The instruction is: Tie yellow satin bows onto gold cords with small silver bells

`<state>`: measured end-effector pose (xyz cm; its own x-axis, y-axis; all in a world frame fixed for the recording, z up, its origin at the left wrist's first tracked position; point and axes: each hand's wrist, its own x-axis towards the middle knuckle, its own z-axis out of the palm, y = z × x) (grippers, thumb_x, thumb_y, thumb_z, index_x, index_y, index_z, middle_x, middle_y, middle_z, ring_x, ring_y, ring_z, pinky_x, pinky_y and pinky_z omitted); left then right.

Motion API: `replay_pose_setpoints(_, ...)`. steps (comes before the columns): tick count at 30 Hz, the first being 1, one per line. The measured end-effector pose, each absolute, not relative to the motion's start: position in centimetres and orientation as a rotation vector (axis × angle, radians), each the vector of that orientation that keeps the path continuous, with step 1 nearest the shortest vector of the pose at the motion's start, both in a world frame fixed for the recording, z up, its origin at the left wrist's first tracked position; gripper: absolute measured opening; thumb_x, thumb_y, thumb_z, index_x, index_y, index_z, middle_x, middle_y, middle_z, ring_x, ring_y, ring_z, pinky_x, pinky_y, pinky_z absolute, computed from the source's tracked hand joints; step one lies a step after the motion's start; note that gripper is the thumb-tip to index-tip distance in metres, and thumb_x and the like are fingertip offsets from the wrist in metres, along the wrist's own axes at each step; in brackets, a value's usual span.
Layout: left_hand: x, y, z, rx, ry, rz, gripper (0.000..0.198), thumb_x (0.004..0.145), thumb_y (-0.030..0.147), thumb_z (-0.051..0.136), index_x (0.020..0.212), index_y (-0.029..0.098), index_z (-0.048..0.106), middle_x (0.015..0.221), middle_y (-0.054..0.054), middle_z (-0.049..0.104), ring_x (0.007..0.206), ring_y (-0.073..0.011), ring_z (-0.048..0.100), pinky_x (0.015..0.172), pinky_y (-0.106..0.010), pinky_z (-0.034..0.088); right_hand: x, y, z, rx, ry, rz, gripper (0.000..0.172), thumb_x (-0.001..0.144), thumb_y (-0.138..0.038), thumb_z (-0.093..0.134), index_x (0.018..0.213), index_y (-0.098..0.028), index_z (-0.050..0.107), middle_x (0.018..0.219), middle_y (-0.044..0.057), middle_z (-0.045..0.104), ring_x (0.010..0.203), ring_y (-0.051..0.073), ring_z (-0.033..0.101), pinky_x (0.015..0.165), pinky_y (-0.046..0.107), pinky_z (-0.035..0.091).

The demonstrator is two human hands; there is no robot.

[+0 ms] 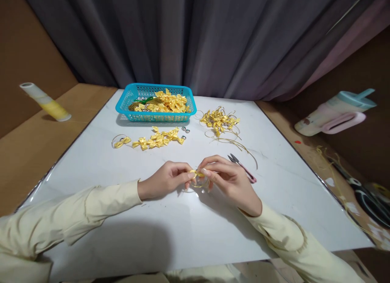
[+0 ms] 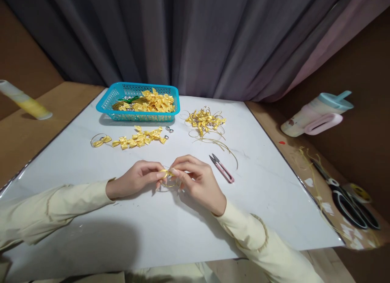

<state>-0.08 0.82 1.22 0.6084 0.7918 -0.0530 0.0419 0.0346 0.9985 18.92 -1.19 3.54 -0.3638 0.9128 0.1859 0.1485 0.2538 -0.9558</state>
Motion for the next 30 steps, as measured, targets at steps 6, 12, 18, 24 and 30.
replay_pose_setpoints(6, 0.09, 0.87, 1.19, 1.374, 0.747, 0.671, 0.024, 0.082, 0.032, 0.053, 0.071, 0.012, 0.060, 0.060, 0.001, 0.056, 0.057, -0.0094, 0.051, 0.056, -0.021, 0.041, 18.79, -1.34, 3.64, -0.998, -1.720, 1.110, 0.017, 0.083, -0.027, 0.057, 0.079, -0.018, 0.071, 0.086, 0.006, 0.059, 0.059, 0.009, 0.058, 0.052, 0.024, 0.055)
replay_pose_setpoints(12, -0.02, 0.96, 1.14, 1.344, 0.722, 0.658, 0.024, 0.081, 0.033, 0.053, 0.072, 0.012, 0.060, 0.062, -0.001, 0.057, 0.060, -0.0104, 0.053, 0.057, -0.022, 0.042, 18.70, -1.31, 3.65, -1.001, -1.731, 1.081, 0.019, 0.083, -0.027, 0.056, 0.077, -0.017, 0.071, 0.085, 0.006, 0.059, 0.061, 0.011, 0.060, 0.056, 0.026, 0.055)
replay_pose_setpoints(18, -0.02, 0.94, 1.18, 1.343, 0.720, 0.642, 0.020, 0.079, 0.030, 0.056, 0.072, 0.012, 0.060, 0.061, 0.000, 0.056, 0.059, -0.0102, 0.052, 0.056, -0.022, 0.042, 18.79, -1.34, 3.35, -1.001, -1.783, 1.003, 0.017, 0.084, -0.021, 0.056, 0.077, -0.017, 0.071, 0.085, 0.007, 0.060, 0.066, 0.012, 0.060, 0.060, 0.025, 0.053)
replay_pose_setpoints(24, -0.02, 0.92, 1.32, 1.342, 0.736, 0.629, 0.020, 0.078, 0.031, 0.057, 0.073, 0.012, 0.060, 0.059, -0.001, 0.057, 0.057, -0.0105, 0.051, 0.054, -0.022, 0.041, 18.79, -1.35, 3.51, -0.989, -1.817, 0.953, 0.018, 0.084, -0.023, 0.055, 0.079, -0.017, 0.071, 0.084, 0.007, 0.062, 0.068, 0.013, 0.060, 0.061, 0.026, 0.052)
replay_pose_setpoints(30, -0.11, 0.95, 1.47, 1.332, 0.701, 0.636, 0.020, 0.076, 0.031, 0.059, 0.072, 0.011, 0.060, 0.060, -0.001, 0.057, 0.059, -0.0113, 0.052, 0.058, -0.023, 0.042, 18.82, -1.34, 3.52, -0.961, -1.850, 0.903, 0.017, 0.084, -0.017, 0.055, 0.079, -0.017, 0.071, 0.083, 0.007, 0.062, 0.071, 0.014, 0.060, 0.064, 0.027, 0.050)
